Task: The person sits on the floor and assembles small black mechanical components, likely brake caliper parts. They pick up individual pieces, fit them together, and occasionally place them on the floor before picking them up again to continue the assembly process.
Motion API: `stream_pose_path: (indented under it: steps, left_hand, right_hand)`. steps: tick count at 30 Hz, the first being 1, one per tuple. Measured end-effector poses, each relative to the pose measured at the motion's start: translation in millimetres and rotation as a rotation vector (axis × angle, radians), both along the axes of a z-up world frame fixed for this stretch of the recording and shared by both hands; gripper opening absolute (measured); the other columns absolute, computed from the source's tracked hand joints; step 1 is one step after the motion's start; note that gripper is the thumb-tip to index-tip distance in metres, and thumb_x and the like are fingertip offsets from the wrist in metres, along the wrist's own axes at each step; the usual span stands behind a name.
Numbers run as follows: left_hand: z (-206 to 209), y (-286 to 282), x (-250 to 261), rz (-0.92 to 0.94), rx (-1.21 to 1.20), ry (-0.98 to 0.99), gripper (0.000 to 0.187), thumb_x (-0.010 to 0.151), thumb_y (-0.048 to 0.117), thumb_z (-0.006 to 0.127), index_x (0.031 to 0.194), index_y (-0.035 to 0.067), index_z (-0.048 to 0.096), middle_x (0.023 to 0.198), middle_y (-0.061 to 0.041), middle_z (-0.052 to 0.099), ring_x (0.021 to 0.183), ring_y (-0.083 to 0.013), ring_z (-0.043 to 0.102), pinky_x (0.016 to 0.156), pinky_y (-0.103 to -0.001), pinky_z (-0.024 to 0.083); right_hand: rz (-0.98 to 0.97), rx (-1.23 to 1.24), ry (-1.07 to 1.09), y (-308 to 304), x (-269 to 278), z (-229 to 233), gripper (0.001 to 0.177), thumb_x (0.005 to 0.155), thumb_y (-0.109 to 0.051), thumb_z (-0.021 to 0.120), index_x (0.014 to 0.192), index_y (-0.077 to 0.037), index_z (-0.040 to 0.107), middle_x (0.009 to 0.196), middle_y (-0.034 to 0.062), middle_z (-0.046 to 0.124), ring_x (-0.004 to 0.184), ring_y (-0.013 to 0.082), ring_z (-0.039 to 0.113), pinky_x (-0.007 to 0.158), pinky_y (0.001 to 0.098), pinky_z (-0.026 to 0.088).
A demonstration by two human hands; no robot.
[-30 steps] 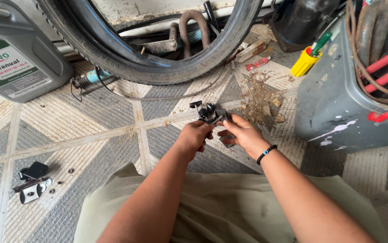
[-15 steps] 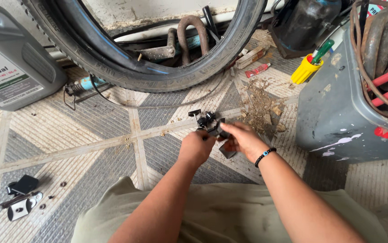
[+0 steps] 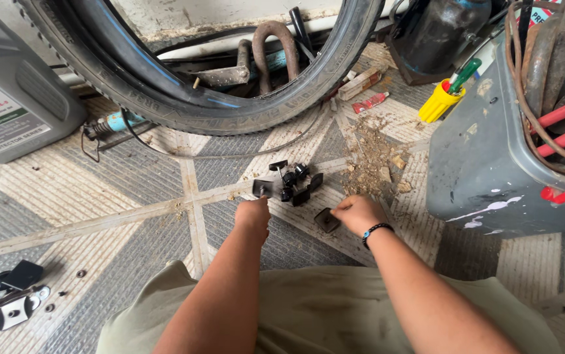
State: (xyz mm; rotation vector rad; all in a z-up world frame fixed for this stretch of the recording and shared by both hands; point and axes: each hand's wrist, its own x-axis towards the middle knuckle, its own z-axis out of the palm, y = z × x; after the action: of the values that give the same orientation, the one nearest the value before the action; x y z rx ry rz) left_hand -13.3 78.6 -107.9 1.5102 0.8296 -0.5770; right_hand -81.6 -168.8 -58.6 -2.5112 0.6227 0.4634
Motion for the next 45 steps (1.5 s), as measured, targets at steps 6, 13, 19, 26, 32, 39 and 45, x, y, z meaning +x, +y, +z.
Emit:
stream_pose_path:
  steps: [6,13,19,26,32,39,45]
  left_hand:
    - [-24.3,-5.1,9.5,0.018,-0.087,0.001,0.027,0.098,0.021,0.068,0.108,-0.004,0.064,0.086,-0.013,0.062,0.063,-0.0234,0.057,0.052,-0.037,0.053]
    - [-20.2,-11.7,7.3,-0.091,-0.189,-0.096,0.023,0.097,0.001,0.060,0.117,-0.008,0.065,0.105,-0.018,0.067,0.086,-0.0279,0.068,0.071,-0.036,0.064]
    - [10.4,-13.9,2.7,-0.088,-0.249,-0.097,0.053,0.097,-0.008,0.052,0.148,0.000,0.042,0.137,-0.026,0.058,0.113,-0.0342,0.066,0.082,-0.039,0.061]
    - [52.9,-10.3,-16.0,-0.249,-0.107,-0.107,0.056,0.096,-0.009,0.045,0.150,0.006,0.046,0.148,-0.018,0.051,0.125,-0.0354,0.063,0.083,-0.038,0.061]
    - [48.1,-1.7,-21.0,-0.235,-0.177,-0.177,0.052,0.095,-0.008,0.044,0.145,0.004,0.054,0.149,-0.016,0.053,0.129,-0.0324,0.060,0.084,-0.043,0.062]
    - [56.9,3.8,-24.1,-0.272,-0.490,-0.235,0.045,0.094,0.001,0.051,0.139,0.004,0.057,0.137,-0.019,0.066,0.123,-0.0342,0.065,0.086,-0.053,0.062]
    - [115.9,53.4,-26.1,-0.632,-0.237,-0.274,0.042,0.090,0.024,0.066,0.130,0.010,0.066,0.116,-0.006,0.074,0.106,-0.0261,0.071,0.080,-0.046,0.056]
  right_hand:
    - [0.118,-0.176,0.098,26.9,-7.1,17.3,0.066,0.073,-0.060,0.085,0.125,-0.022,0.068,0.146,0.0047,0.053,0.132,0.0235,0.054,0.109,0.0392,0.046]
    - [0.170,-0.228,0.113,42.6,-7.6,25.8,0.073,0.072,-0.052,0.088,0.130,-0.015,0.062,0.138,0.0086,0.057,0.127,0.0265,0.059,0.107,0.0397,0.049]
    - [0.163,-0.216,0.031,43.3,-11.3,26.6,0.064,0.077,-0.049,0.085,0.127,-0.014,0.065,0.130,0.0102,0.061,0.122,0.0276,0.062,0.102,0.0402,0.052]
    - [0.115,-0.041,-0.121,36.4,-15.5,-2.7,0.054,0.079,-0.034,0.084,0.127,-0.016,0.065,0.118,0.0074,0.070,0.112,0.0251,0.066,0.095,0.0391,0.053]
    - [0.151,-0.004,-0.267,30.8,-27.1,-12.6,0.045,0.078,-0.022,0.083,0.120,-0.015,0.069,0.111,0.0062,0.074,0.105,0.0257,0.069,0.090,0.0388,0.055]
    - [0.232,0.081,-0.366,47.7,-44.6,24.2,0.020,0.082,-0.020,0.078,0.100,-0.013,0.077,0.097,0.0050,0.077,0.095,0.0229,0.072,0.085,0.0377,0.057]
    - [0.185,0.216,-0.503,86.7,-37.0,42.3,0.018,0.085,-0.021,0.076,0.100,-0.011,0.077,0.096,0.0062,0.079,0.086,0.0185,0.075,0.077,0.0327,0.058]
